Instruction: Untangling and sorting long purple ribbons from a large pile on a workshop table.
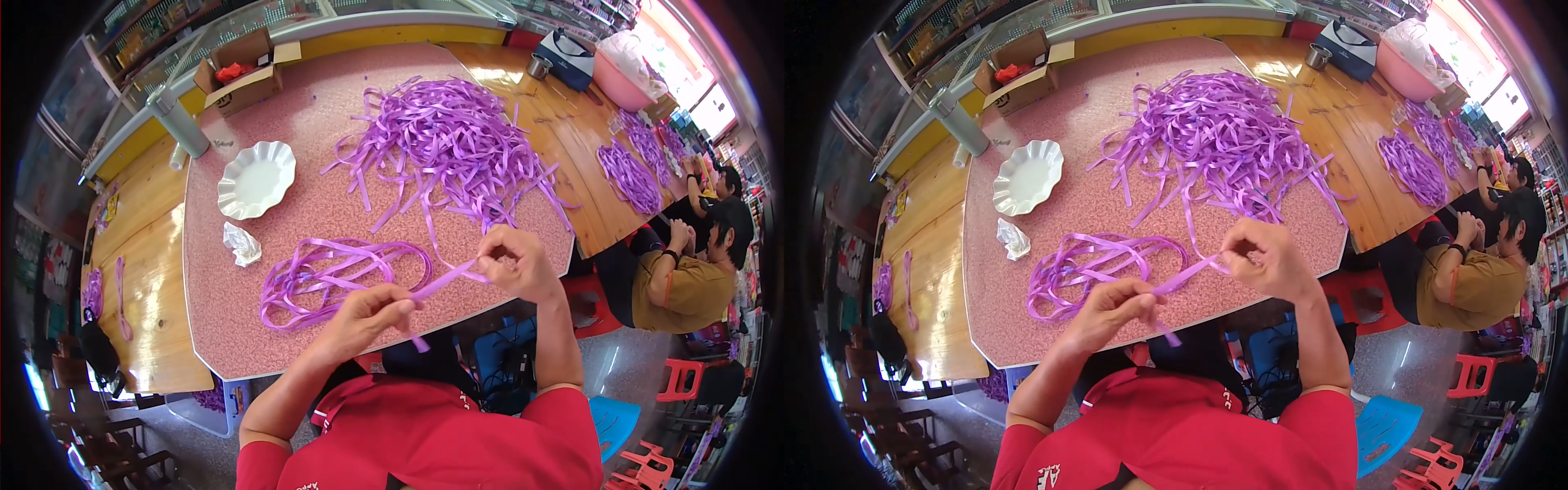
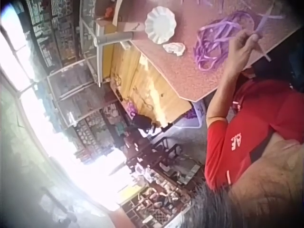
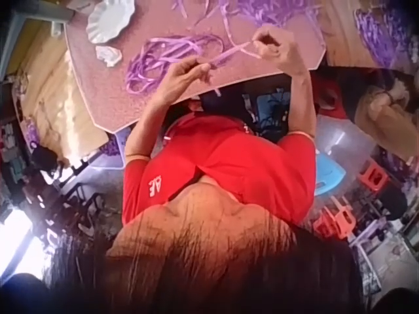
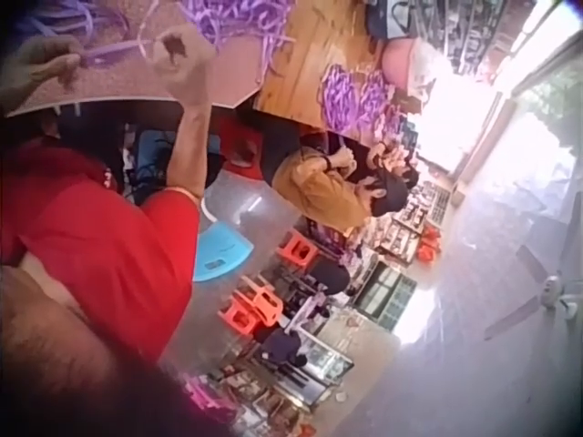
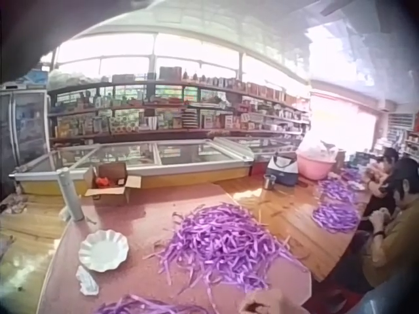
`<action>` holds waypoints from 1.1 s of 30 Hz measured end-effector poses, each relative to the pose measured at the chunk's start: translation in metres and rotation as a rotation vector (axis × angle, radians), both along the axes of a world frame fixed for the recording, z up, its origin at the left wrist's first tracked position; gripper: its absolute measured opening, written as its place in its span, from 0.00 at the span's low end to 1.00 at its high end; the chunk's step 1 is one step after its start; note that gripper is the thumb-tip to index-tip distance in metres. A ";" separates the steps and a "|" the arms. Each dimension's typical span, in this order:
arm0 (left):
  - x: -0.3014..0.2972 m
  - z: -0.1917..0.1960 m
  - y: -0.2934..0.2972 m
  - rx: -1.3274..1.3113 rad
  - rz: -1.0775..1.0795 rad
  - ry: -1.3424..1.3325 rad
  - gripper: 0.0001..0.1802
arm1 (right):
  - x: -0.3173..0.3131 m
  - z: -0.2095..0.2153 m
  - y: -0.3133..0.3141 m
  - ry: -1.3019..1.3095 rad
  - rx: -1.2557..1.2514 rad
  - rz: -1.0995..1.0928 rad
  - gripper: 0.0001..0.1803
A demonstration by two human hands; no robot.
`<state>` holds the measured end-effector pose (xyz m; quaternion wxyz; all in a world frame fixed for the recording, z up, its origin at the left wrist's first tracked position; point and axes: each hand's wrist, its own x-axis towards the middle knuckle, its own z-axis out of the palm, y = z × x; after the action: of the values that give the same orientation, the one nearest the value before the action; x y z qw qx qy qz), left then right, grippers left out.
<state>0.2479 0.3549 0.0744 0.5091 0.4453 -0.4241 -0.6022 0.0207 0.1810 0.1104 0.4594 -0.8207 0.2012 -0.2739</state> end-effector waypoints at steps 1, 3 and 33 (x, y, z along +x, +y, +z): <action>0.012 0.000 0.005 0.048 0.006 -0.041 0.13 | -0.005 -0.003 -0.006 0.001 -0.002 -0.003 0.04; 0.027 -0.002 0.013 0.067 0.091 -0.056 0.12 | -0.011 -0.010 -0.017 -0.008 0.034 -0.108 0.02; 0.036 -0.004 -0.020 -0.158 0.392 -0.246 0.30 | 0.097 -0.024 0.048 -0.193 -0.391 0.032 0.09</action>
<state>0.2844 0.3345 0.0709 0.5940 0.5478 -0.4342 -0.3983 0.1174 0.2288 0.0863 0.3127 -0.8673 0.0865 -0.3776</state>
